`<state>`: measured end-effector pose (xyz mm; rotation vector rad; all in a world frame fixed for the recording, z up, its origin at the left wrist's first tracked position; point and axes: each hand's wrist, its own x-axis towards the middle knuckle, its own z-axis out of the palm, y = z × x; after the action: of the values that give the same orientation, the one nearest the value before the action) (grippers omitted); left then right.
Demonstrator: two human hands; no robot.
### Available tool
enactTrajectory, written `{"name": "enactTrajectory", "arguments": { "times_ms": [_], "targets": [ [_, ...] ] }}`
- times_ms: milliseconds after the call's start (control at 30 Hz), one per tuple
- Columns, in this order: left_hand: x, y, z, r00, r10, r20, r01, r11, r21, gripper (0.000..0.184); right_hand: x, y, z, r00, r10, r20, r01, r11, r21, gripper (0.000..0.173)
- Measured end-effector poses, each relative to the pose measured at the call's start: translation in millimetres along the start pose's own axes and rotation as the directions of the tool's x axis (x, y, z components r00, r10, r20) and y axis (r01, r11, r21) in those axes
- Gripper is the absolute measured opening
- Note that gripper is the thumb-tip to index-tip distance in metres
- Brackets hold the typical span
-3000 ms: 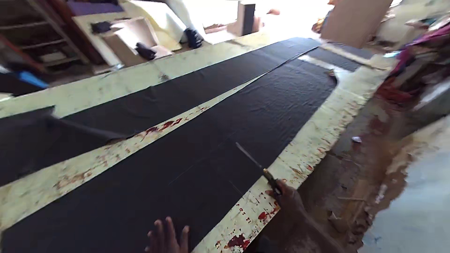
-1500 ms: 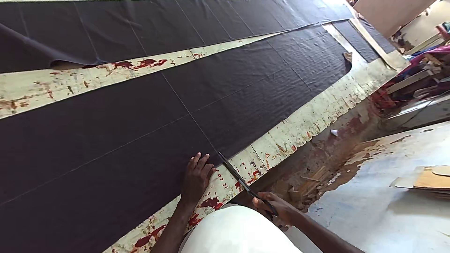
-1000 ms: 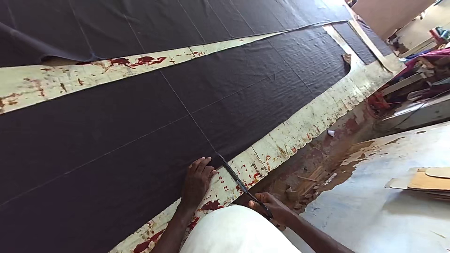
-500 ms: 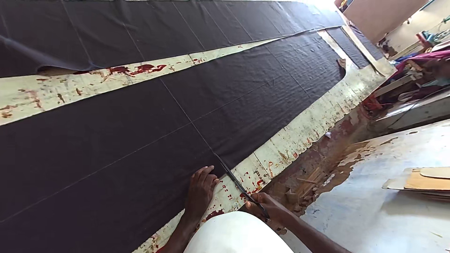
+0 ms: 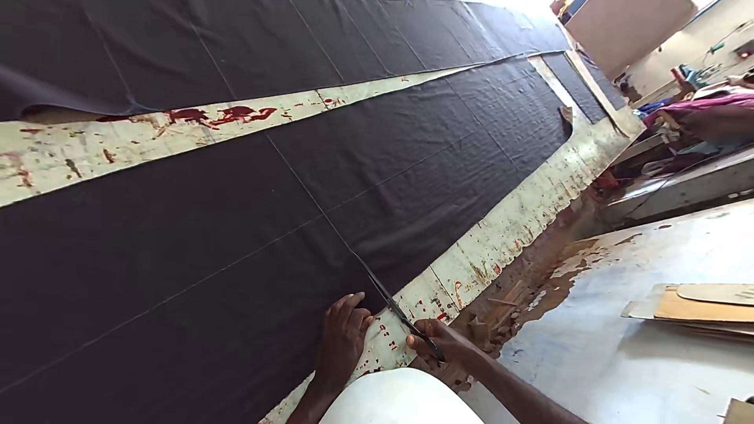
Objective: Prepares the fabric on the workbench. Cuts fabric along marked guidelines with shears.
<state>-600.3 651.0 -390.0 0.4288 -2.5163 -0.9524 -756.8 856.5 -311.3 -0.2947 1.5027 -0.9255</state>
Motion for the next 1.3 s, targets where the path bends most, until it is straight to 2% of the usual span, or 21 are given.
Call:
{"name": "enactTrajectory", "arguments": {
  "times_ms": [167, 300, 433, 633, 867, 1100, 1233, 1300],
  "targets": [
    [0, 0, 1, 1.0, 0.004, -0.012, -0.004, 1.0, -0.002, 0.036, 20, -35, 3, 0.999, 0.047, 0.02, -0.047, 0.999, -0.004, 0.052],
    [0, -1, 1, 1.0, 0.006, -0.015, -0.006, 1.0, 0.005, 0.036, 32, -31, 4, 1.0, 0.016, -0.013, -0.016, 0.999, 0.031, 0.051],
    [0, 0, 2, 1.0, -0.003, -0.017, 0.003, 1.0, 0.023, 0.037, 33, -33, 3, 1.0, -0.002, 0.019, 0.002, 1.0, 0.028, 0.049],
    [-1, 0, 0, 1.0, 0.004, -0.022, -0.004, 1.0, 0.01, 0.038, 53, -80, 7, 0.998, 0.061, 0.014, -0.061, 0.997, -0.039, 0.048],
    [-1, -1, 4, 0.999, -0.012, -0.051, 0.012, 1.0, -0.001, 0.035, 65, -69, 5, 1.0, 0.015, -0.02, -0.015, 1.0, -0.021, 0.046],
    [-2, -1, 1, 0.999, -0.053, -0.007, 0.053, 0.997, -0.048, 0.038, 84, -109, 4, 0.998, 0.061, -0.011, -0.062, 0.995, -0.074, 0.046],
    [1, -4, -4, 0.996, -0.088, 0.002, 0.087, 0.977, -0.195, 0.038, 96, -97, 7, 0.998, 0.037, -0.058, -0.038, 0.999, -0.027, 0.045],
    [15, -14, -19, 0.996, -0.08, -0.05, 0.066, 0.97, -0.235, 0.039, 96, -96, 8, 0.998, 0.019, -0.057, -0.02, 1.0, -0.023, 0.043]
  ]
}}
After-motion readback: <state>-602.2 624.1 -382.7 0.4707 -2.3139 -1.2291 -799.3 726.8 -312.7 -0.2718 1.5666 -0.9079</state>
